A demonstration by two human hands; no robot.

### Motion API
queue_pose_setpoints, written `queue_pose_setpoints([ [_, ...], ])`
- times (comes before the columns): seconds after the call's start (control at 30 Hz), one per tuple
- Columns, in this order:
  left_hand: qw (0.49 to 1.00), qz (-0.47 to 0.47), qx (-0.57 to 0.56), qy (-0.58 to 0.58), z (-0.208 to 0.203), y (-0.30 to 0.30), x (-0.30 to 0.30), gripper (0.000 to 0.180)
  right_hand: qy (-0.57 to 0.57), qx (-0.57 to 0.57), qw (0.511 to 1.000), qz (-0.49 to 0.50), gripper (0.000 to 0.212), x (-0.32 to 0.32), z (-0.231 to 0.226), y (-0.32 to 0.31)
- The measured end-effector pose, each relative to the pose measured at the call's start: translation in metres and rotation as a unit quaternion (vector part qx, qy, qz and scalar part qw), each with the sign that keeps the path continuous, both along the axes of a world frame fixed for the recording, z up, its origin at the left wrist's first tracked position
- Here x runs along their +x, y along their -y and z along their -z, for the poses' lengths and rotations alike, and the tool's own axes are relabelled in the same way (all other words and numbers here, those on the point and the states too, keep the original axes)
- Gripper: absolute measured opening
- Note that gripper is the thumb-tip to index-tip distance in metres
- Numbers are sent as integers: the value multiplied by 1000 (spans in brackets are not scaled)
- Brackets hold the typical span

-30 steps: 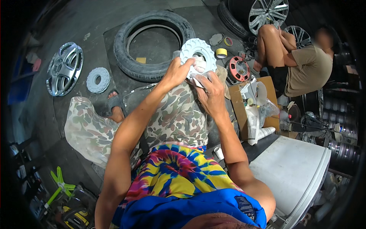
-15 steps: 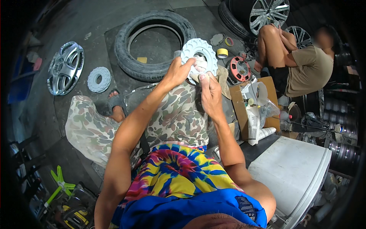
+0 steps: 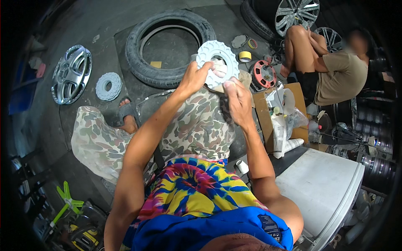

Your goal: The person sits on the floor and sands a white plastic wheel cover using a sanding block. They rotate the cover to sand different sections, including the inner ring and outer rim, while another person works on a wheel in the background.

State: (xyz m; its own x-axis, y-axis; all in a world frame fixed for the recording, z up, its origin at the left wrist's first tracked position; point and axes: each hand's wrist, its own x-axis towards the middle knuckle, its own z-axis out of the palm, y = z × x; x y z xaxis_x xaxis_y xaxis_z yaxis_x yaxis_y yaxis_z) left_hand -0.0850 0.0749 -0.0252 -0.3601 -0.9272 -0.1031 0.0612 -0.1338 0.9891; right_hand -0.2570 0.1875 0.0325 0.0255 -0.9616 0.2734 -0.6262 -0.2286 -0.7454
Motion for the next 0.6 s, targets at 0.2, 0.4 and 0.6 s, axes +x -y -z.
queue_pose_setpoints([
  [0.2, 1000, 14, 26, -4, 5, 3, -3, 42, -75, -161, 984, -16, 8, 18, 1, -10],
  [0.4, 998, -18, 33, 50, -7, -3, -2, 47, -154, -140, 978, 3, 19, 32, 4, -11],
  [0.6, 1000, 5, -3, 13, -12, -6, 0, 52, 36, -16, 999, -10, 10, 22, -8, -19],
])
